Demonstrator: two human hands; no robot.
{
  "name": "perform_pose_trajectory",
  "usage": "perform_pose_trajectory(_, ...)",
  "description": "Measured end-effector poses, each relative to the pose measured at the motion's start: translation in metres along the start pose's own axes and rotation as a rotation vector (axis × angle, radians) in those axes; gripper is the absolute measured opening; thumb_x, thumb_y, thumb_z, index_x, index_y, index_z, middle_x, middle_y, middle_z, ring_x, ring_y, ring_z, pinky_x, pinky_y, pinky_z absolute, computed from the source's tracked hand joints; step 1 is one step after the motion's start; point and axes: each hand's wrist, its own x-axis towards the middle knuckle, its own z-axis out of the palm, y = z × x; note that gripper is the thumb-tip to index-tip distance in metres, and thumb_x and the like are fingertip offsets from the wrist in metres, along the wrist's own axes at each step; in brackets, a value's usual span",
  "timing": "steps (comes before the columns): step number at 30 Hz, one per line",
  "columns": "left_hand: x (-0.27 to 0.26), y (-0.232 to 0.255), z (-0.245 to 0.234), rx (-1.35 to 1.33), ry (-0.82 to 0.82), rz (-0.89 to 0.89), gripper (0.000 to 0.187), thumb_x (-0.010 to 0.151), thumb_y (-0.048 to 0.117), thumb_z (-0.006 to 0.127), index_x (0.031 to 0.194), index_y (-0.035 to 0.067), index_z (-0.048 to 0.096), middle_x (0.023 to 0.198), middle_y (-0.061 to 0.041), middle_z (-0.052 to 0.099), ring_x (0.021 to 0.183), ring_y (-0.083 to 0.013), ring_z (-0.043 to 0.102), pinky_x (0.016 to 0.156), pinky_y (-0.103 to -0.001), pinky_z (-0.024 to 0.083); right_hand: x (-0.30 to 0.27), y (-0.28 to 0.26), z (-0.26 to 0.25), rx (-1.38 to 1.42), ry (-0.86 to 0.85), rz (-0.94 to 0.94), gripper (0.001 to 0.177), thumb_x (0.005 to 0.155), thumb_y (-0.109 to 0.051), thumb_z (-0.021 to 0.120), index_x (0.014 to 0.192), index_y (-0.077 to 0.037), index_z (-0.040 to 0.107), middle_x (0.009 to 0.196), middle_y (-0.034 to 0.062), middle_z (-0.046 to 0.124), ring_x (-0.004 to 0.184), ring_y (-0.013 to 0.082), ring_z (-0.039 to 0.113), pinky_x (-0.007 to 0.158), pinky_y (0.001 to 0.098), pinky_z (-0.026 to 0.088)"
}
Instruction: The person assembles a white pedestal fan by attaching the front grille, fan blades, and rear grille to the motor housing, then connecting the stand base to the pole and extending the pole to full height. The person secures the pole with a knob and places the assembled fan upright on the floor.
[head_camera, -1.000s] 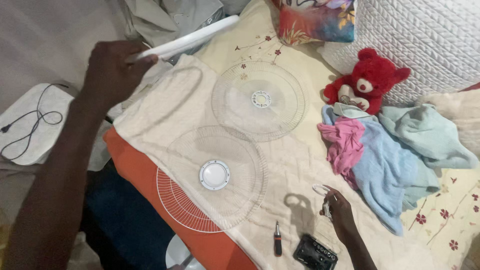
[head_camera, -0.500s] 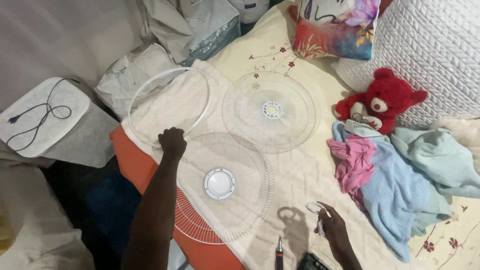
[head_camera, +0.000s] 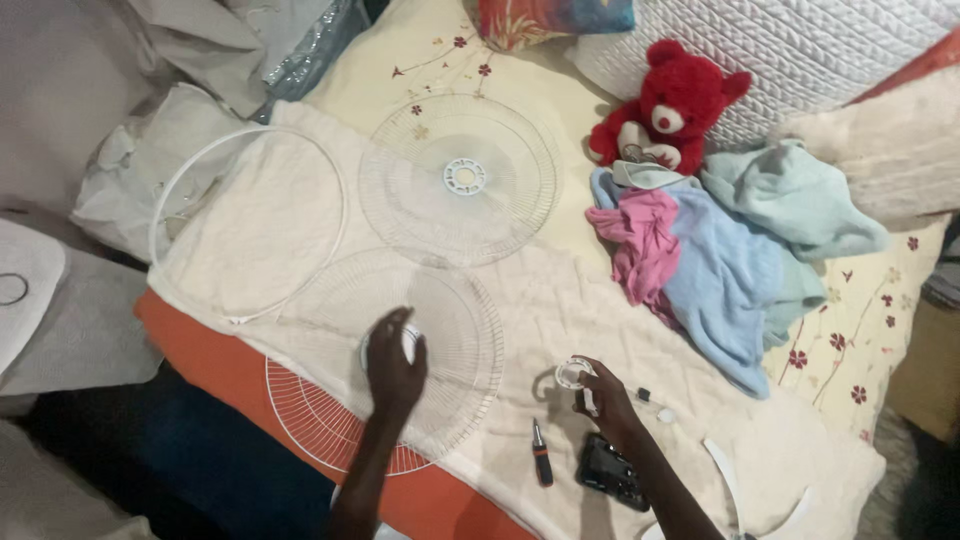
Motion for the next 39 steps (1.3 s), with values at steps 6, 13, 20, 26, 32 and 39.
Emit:
perform_pose_trajectory(6,-0.096,0.111,0.036,-0.276,-0.250,-0.030,0.041,0.087,0.006,0.067,0.128,0.007,0.064,0.131,-0.014,0.065,0.127,-0.0337,0.057,0.108,-0.046,0.044,0.017,0.004,0.001,-0.105,0.012,-0.091,0.045,0.098,-0.022,0.061,0.142,-0.016,0.061,0.075,-0.0035,0.043,0.061,0.0076,0.036,0.058,0.0273,0.037)
perform_pose_trajectory(13,-0.184,0.135,0.054,-0.344,-0.423,-0.032,0.045,0.083,0.009,0.075,0.125,0.005,0.060,0.130,-0.020,0.059,0.122,-0.0407,0.055,0.101,-0.050,0.044,0.089,0.008,-0.021,-0.133,0.061,-0.148,0.047,0.096,-0.029,0.069,0.137,-0.009,0.055,0.072,-0.0003,0.051,0.058,0.0084,0.044,0.051,0.0271,0.039)
perform_pose_trajectory(20,-0.217,0.081,0.053,-0.240,-0.471,-0.110,0.046,0.080,0.012,0.077,0.123,0.006,0.061,0.124,-0.017,0.062,0.119,-0.0377,0.057,0.101,-0.048,0.045,0.106,0.052,-0.065,-0.225,0.179,-0.090,0.040,0.094,-0.023,0.070,0.127,-0.002,0.062,0.092,0.0029,0.069,0.073,0.0121,0.064,0.062,0.0297,0.053)
perform_pose_trajectory(26,-0.218,0.067,0.040,-0.187,-0.599,-0.262,0.037,0.083,0.013,0.076,0.118,0.008,0.064,0.117,-0.011,0.066,0.116,-0.0317,0.061,0.099,-0.043,0.049,0.109,0.045,-0.085,-0.120,0.249,-0.145,0.047,0.096,-0.019,0.067,0.140,-0.007,0.057,0.113,0.0062,0.066,0.095,0.0169,0.064,0.074,0.0336,0.058)
perform_pose_trajectory(32,-0.224,0.082,0.034,-0.144,-0.605,-0.217,0.048,0.083,0.014,0.076,0.128,0.009,0.059,0.126,-0.014,0.062,0.122,-0.0336,0.058,0.102,-0.045,0.047,0.089,0.075,-0.086,-0.207,0.323,-0.208,0.066,0.091,-0.009,0.066,0.152,-0.010,0.041,0.144,0.0096,0.054,0.113,0.0251,0.062,0.083,0.0411,0.056)
perform_pose_trajectory(39,-0.227,0.102,0.024,-0.028,-0.506,0.001,0.079,0.080,0.012,0.076,0.149,0.004,0.040,0.149,-0.024,0.044,0.135,-0.0447,0.043,0.109,-0.054,0.038,-0.017,0.096,-0.044,-1.018,0.213,-0.722,0.069,0.082,-0.009,0.073,0.148,-0.013,0.051,0.153,0.0181,0.045,0.137,0.0414,0.047,0.111,0.0478,0.042)
